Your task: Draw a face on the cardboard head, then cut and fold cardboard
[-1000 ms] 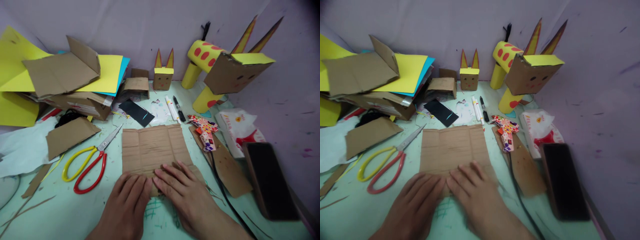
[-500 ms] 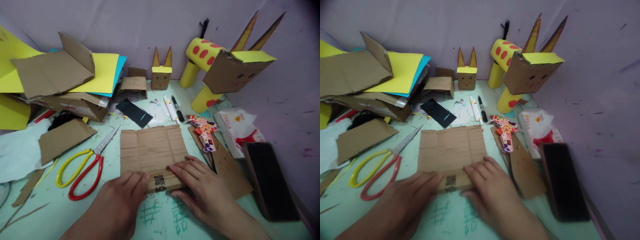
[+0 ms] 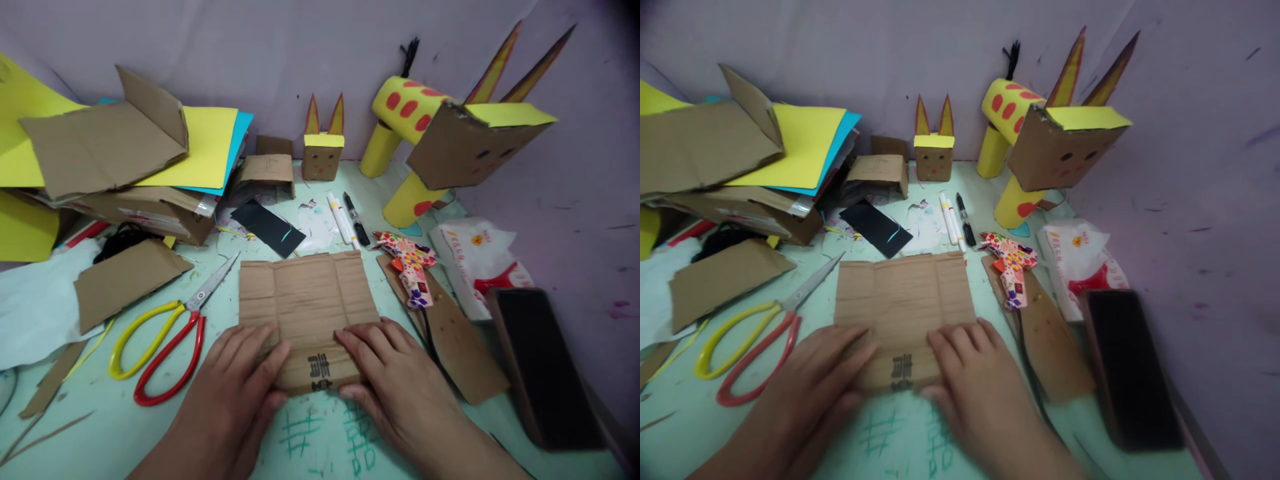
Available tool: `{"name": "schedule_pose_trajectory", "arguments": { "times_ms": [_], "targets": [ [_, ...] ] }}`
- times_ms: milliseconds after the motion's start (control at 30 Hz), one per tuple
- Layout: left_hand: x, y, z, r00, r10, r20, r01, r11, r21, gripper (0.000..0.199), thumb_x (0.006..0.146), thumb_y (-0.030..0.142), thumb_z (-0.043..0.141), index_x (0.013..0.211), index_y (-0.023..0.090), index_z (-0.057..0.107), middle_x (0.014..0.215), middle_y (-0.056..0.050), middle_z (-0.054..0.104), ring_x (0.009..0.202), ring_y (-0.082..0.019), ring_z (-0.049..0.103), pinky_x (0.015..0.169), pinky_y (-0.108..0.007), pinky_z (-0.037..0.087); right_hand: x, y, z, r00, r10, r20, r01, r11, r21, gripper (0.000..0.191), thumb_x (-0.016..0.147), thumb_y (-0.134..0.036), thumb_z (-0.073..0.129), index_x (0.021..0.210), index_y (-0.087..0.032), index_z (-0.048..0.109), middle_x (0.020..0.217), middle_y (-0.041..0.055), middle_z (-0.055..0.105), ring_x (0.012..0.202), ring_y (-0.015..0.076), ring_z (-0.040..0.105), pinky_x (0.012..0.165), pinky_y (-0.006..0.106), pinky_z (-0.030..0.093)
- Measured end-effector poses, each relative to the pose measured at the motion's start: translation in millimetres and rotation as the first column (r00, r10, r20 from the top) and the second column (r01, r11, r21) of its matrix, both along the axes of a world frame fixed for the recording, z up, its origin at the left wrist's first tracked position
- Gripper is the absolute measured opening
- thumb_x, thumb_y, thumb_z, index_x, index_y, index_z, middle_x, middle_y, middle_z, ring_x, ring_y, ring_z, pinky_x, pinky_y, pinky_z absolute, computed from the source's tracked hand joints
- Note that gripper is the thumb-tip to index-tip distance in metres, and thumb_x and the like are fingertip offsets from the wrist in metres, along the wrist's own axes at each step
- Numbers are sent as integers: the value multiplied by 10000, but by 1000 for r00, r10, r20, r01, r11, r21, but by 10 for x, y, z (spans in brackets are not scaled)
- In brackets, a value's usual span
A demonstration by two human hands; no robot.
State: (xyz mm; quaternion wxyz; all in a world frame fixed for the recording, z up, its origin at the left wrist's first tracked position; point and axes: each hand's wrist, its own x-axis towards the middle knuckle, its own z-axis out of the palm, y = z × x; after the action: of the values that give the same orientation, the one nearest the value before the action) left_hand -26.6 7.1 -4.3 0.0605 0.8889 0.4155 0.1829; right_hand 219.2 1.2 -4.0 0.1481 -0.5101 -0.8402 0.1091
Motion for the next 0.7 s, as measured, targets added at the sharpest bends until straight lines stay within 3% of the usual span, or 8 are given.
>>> {"name": "schedule_pose_trajectory", "arguments": {
  "times_ms": [167,433,567,700],
  "targets": [
    [-214,-14,-13,985,105,135,-98,993,-63,346,921,236,471,1260,175,504,1252,-99,537,1148,-236,499,984,-407,404,-14,-1,-2,1000,2,-6,-2,1000,-9,402,820,-336,661,1153,-112,640,1019,118,699,895,299,588,837,536,490],
    [-80,15,-16,953,-20,302,42,997,-64,273,861,99,530,1107,206,581,1057,-73,611,943,-205,564,801,-381,478,-10,-4,38,999,-12,-34,9,997,-74,404,833,-274,639,1191,-90,607,1059,153,670,925,320,573,809,555,512],
    [-94,24,-53,958,-21,286,38,998,-54,251,871,132,537,1103,209,590,1033,-67,631,913,-204,573,774,-376,474,159,-6,35,976,-49,-214,12,985,-172,501,830,-266,651,1290,-141,499,1206,146,587,1085,286,548,893,469,512],
    [-119,42,-75,962,-22,271,35,998,-43,224,875,182,549,1088,217,605,1018,-62,641,906,-203,580,757,-360,477,318,-35,82,917,-97,-387,78,995,-65,436,812,-278,684,1216,-210,533,1192,103,580,1099,235,559,904,381,504]
  ]
}}
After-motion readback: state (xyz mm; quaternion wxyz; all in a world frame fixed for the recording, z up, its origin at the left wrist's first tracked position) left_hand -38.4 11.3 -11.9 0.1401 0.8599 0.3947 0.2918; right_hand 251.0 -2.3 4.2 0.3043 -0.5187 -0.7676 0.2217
